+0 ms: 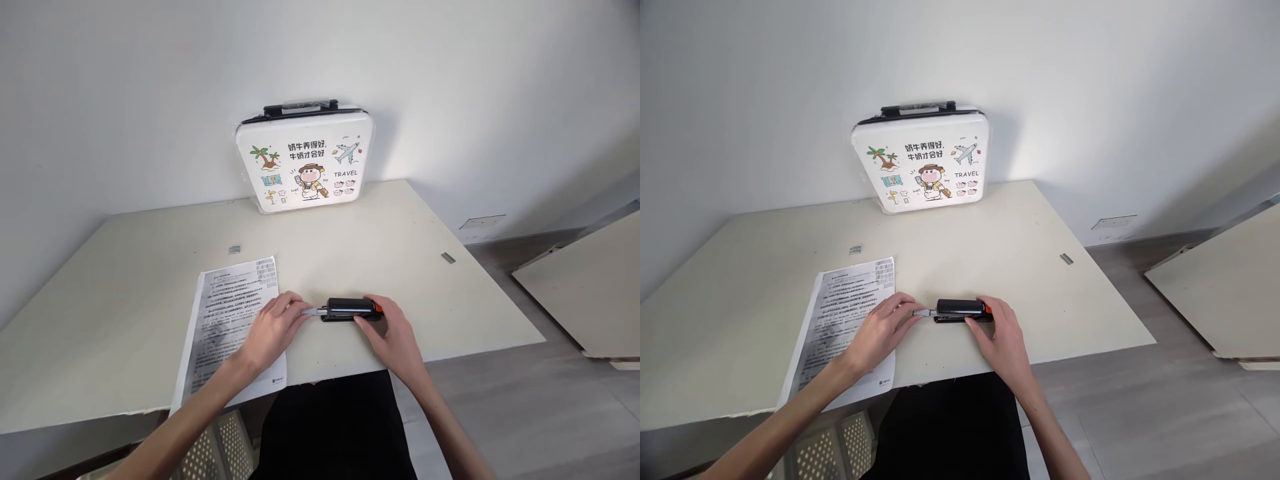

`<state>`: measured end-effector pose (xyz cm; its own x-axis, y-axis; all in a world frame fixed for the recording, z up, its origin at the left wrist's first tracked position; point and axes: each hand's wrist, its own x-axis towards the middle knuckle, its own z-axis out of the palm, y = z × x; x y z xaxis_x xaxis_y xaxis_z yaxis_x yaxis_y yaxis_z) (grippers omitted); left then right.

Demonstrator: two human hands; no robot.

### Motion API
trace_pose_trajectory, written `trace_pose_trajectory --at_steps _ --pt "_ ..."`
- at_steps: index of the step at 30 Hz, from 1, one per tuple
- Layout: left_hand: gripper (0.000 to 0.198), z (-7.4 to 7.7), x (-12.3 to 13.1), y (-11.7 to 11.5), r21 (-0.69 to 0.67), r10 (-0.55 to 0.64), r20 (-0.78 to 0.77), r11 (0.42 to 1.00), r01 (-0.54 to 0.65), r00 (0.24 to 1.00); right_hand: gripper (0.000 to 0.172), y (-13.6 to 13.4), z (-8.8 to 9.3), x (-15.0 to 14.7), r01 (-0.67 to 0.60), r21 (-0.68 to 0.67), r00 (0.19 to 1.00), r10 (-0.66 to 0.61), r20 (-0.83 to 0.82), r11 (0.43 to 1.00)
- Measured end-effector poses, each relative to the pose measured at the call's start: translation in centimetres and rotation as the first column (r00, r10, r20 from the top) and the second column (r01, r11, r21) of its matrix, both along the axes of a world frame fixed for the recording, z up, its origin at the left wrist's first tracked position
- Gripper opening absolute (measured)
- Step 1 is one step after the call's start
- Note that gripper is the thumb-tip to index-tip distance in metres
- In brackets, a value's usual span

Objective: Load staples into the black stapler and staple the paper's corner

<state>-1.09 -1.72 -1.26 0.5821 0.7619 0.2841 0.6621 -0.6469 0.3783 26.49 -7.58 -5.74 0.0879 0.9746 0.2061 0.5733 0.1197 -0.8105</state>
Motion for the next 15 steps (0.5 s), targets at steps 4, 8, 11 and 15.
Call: trace_pose_trajectory --at_steps 4,8,11,15 --pt "0.023 0.1 -0.5 0.3 -0.055 -0.026 0.038 0.998 0.028 0.999 0.042 -0.1 0.2 -0.1 0.008 0.011 1.000 -0.008 -0.010 1.000" --pt "0.023 0.4 -2.1 1.0 -0.207 -0.094 0.135 0.971 0.121 0.986 0.041 -0.1 0.3 0.0 0.009 0.042 1.000 -0.008 -0.030 0.999" --pt "0.022 0.4 -2.9 1.6 -0.301 -0.152 0.197 0.931 0.208 0.968 0.039 0.0 0.3 0.3 -0.010 0.040 0.999 0.011 -0.035 0.999" --pt "0.022 0.0 -1.6 2.5 -0.303 -0.234 0.266 0.901 0.311 0.935 0.038 0.2 0.1 0.7 -0.077 0.016 0.997 0.077 -0.015 0.997"
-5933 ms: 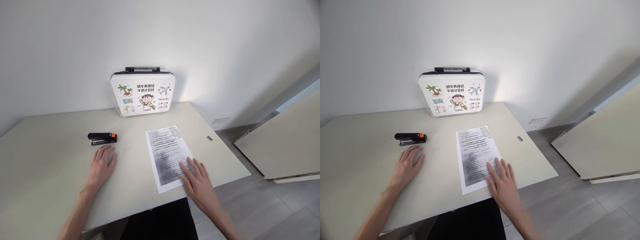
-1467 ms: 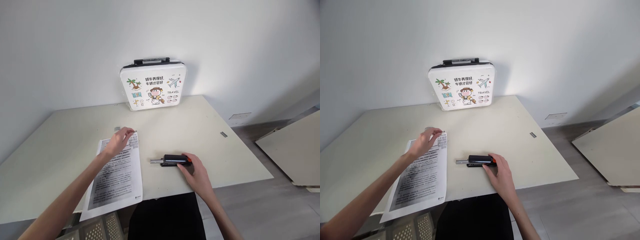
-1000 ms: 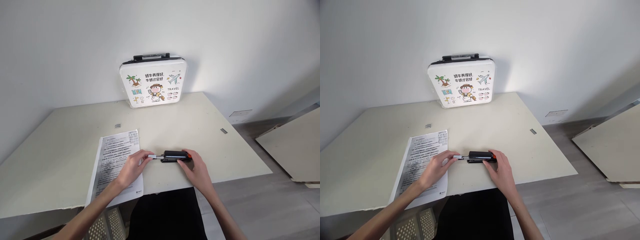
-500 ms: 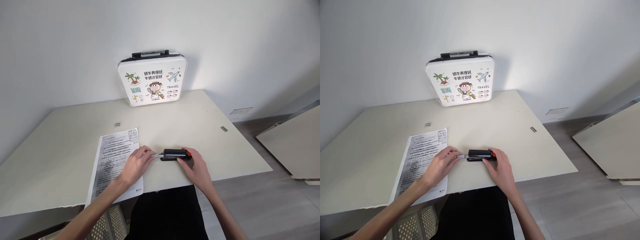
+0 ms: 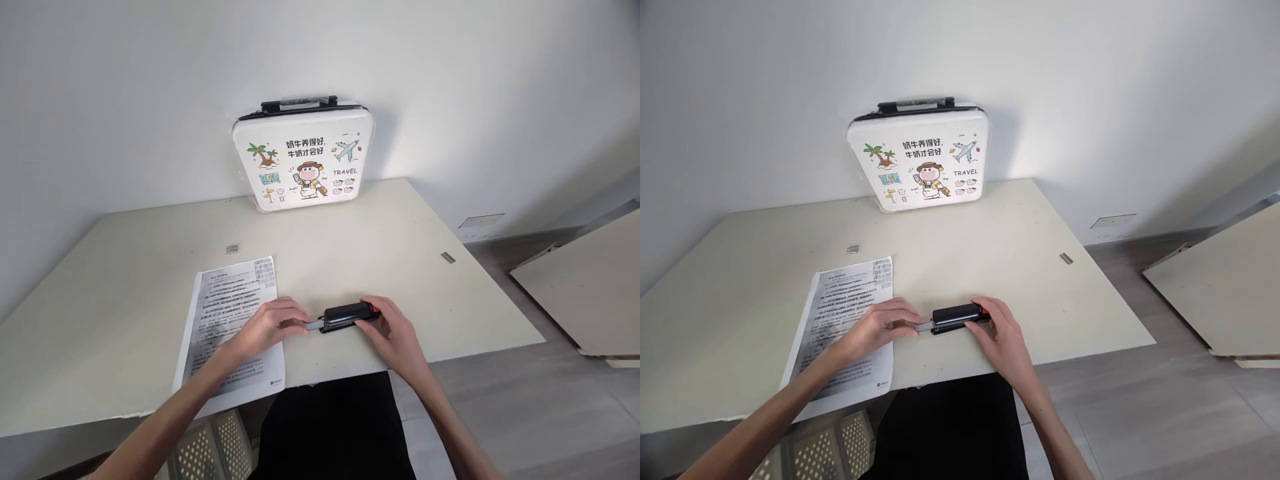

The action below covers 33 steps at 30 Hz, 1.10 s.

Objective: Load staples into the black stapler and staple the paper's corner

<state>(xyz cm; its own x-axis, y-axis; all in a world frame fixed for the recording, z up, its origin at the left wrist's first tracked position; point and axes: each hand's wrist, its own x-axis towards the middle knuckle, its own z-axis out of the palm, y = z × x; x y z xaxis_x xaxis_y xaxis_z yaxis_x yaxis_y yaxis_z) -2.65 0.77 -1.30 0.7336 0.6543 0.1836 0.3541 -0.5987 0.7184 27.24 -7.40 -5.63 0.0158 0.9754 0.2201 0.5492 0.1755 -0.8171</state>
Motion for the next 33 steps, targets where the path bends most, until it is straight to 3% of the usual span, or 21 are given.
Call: trace_pose_trajectory --at_steps 5,10,15,19,22,26,29,33 --pt "0.029 -0.6 2.8 2.0 -0.023 -0.086 0.011 0.996 0.086 0.996 0.037 0.1 -0.2 0.3 -0.053 0.004 0.998 0.053 0.039 0.999" --pt "0.037 -1.1 3.6 3.8 -0.021 -0.121 -0.037 0.993 0.120 0.992 0.039 -0.2 -0.3 0.4 -0.074 -0.019 0.995 0.075 0.071 0.997" --pt "0.033 -1.2 3.9 4.0 0.020 -0.129 -0.030 0.991 0.129 0.991 0.041 -0.4 -0.3 0.4 -0.061 -0.016 0.993 0.062 0.102 0.998" --pt "0.033 -0.3 3.3 3.3 0.106 -0.095 -0.084 0.989 0.104 0.992 0.039 -0.4 -0.4 0.1 -0.048 0.010 0.996 0.048 0.075 0.999" --pt "0.037 1.2 1.0 1.6 0.166 -0.001 -0.151 0.986 0.026 0.989 0.036 -0.4 -0.4 -0.2 -0.036 0.009 0.998 0.036 0.049 0.999" --pt "0.052 2.5 -4.1 -3.4 0.216 0.156 -0.276 0.971 -0.097 0.948 0.033 -0.7 -0.2 -0.4 -0.017 0.002 0.999 0.017 0.037 1.000" --pt "0.094 2.1 -7.5 -8.0 0.244 0.227 -0.417 0.961 -0.132 0.880 0.033 -0.9 0.0 -0.5 0.002 -0.002 0.999 -0.001 0.040 1.000" --pt "0.087 0.8 -9.0 -12.5 0.301 0.252 -0.447 0.946 -0.120 0.858 0.034 -1.0 0.0 -0.5 0.011 -0.025 0.998 -0.010 0.057 1.000"
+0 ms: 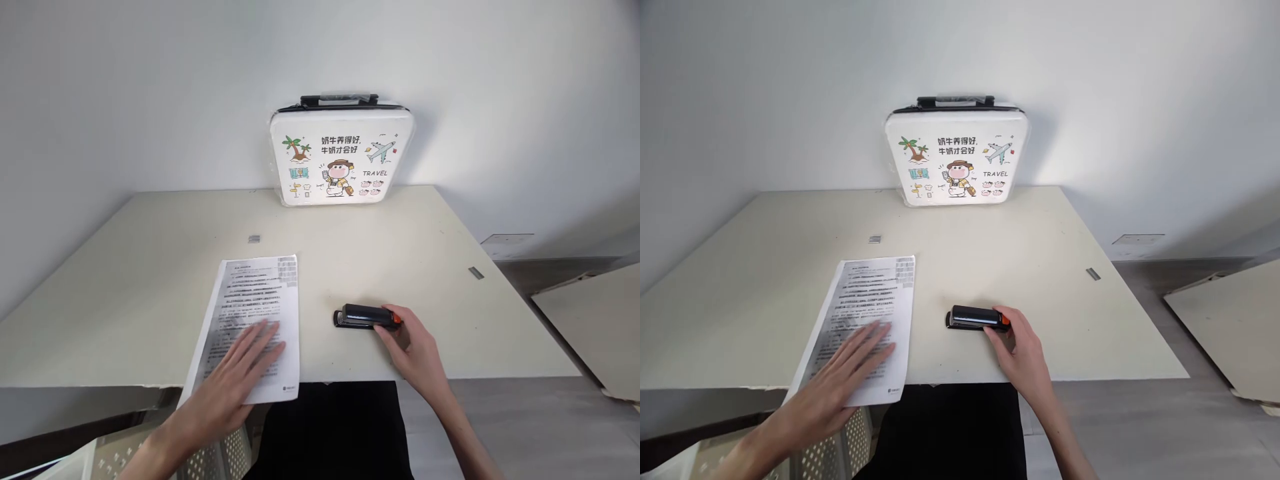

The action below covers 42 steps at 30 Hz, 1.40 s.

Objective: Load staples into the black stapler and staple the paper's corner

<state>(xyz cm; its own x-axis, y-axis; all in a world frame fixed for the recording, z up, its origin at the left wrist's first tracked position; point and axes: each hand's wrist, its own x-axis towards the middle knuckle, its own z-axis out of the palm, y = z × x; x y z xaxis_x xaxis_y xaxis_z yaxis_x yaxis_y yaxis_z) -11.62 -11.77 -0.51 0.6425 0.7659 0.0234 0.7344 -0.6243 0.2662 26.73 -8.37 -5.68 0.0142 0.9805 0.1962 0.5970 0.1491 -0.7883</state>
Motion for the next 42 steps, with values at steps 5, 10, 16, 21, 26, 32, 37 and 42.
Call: trace_pose_trajectory --at_steps 5,10,16,21,26,32,37,42 --pt "0.099 -0.3 2.2 -2.3 -0.024 -0.059 0.077 0.998 0.061 0.995 0.036 -0.1 -0.1 -0.2 0.010 0.015 1.000 -0.010 -0.005 1.000" --pt "0.109 -0.3 4.6 -3.8 -0.088 -0.114 0.081 0.989 0.121 0.990 0.038 -0.1 0.1 -0.3 0.006 0.014 1.000 -0.006 -0.009 1.000" --pt "0.104 0.0 6.0 -4.8 -0.182 -0.160 0.081 0.968 0.172 0.984 0.038 -0.2 0.0 -0.3 0.024 -0.006 0.999 -0.024 -0.022 1.000" --pt "0.099 0.7 5.7 -3.3 -0.242 -0.226 0.182 0.933 0.266 0.957 0.040 -0.1 0.8 0.2 -0.018 -0.054 1.000 0.017 -0.026 0.998" --pt "0.071 0.5 5.8 2.9 -0.096 -0.110 0.225 0.986 0.135 0.968 0.042 1.1 2.9 0.1 -0.023 -0.104 0.999 0.027 0.046 0.994" --pt "0.087 -2.0 9.3 10.2 -0.001 -0.155 0.165 0.988 0.157 0.974 0.048 4.2 5.6 -3.0 -0.066 -0.083 0.978 0.081 0.193 0.994" --pt "0.090 -4.0 11.6 10.5 -0.032 -0.163 0.152 0.985 0.170 0.975 0.056 6.2 6.9 -5.1 -0.155 -0.206 0.951 0.202 0.234 0.966" --pt "0.092 -4.9 12.4 9.7 -0.019 -0.133 0.182 0.990 0.139 0.974 0.057 6.7 7.3 -5.8 -0.236 -0.286 0.920 0.309 0.243 0.929"
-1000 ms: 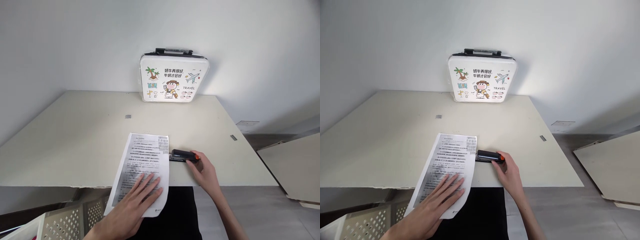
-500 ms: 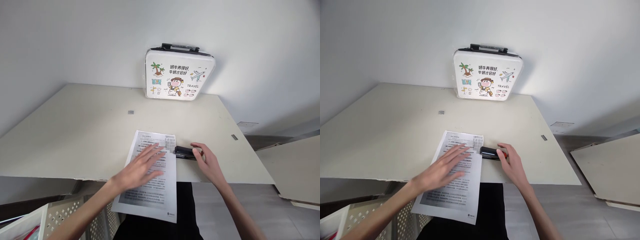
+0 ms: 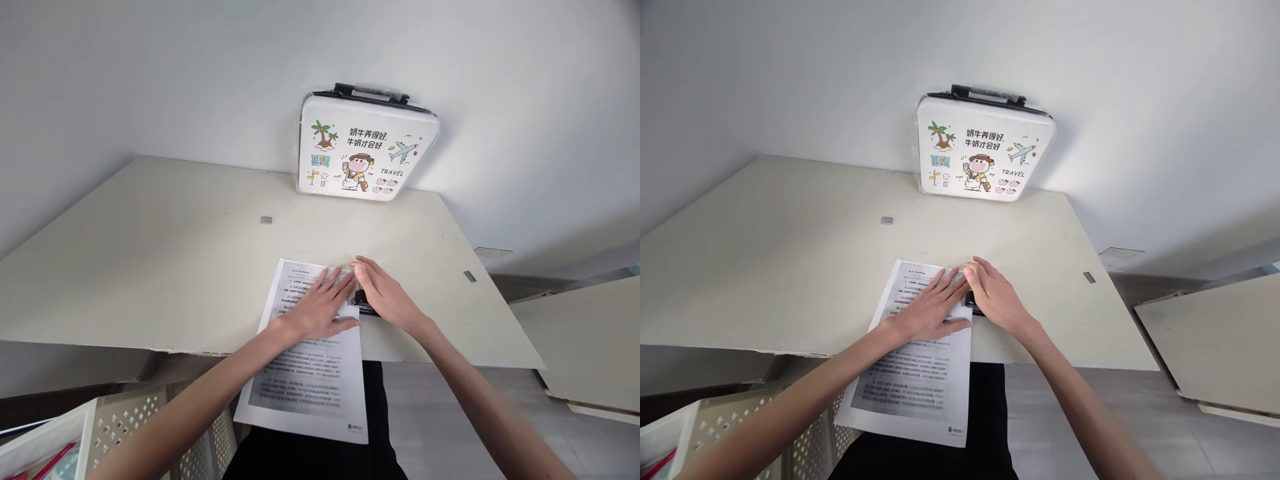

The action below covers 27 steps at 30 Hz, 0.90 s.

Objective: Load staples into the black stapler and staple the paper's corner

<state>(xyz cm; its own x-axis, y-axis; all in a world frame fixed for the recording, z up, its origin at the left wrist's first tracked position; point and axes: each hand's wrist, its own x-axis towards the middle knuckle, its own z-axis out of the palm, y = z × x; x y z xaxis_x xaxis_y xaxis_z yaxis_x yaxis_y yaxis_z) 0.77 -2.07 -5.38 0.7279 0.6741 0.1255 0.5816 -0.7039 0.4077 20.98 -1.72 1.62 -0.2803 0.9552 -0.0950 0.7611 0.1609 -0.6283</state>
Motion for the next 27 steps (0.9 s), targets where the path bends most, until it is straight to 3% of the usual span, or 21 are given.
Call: trace_pose_trajectory --at_steps 7,27 --pt "0.094 -0.67 0.62 0.16 0.024 0.006 0.027 1.000 -0.006 1.000 0.060 -0.04 0.14 -0.28 -0.015 -0.025 0.999 0.015 0.035 1.000" --pt "0.091 -0.14 0.59 0.13 0.026 -0.031 0.047 0.999 0.030 0.998 0.058 0.07 0.19 -0.11 -0.050 -0.016 0.997 0.051 0.061 0.999"
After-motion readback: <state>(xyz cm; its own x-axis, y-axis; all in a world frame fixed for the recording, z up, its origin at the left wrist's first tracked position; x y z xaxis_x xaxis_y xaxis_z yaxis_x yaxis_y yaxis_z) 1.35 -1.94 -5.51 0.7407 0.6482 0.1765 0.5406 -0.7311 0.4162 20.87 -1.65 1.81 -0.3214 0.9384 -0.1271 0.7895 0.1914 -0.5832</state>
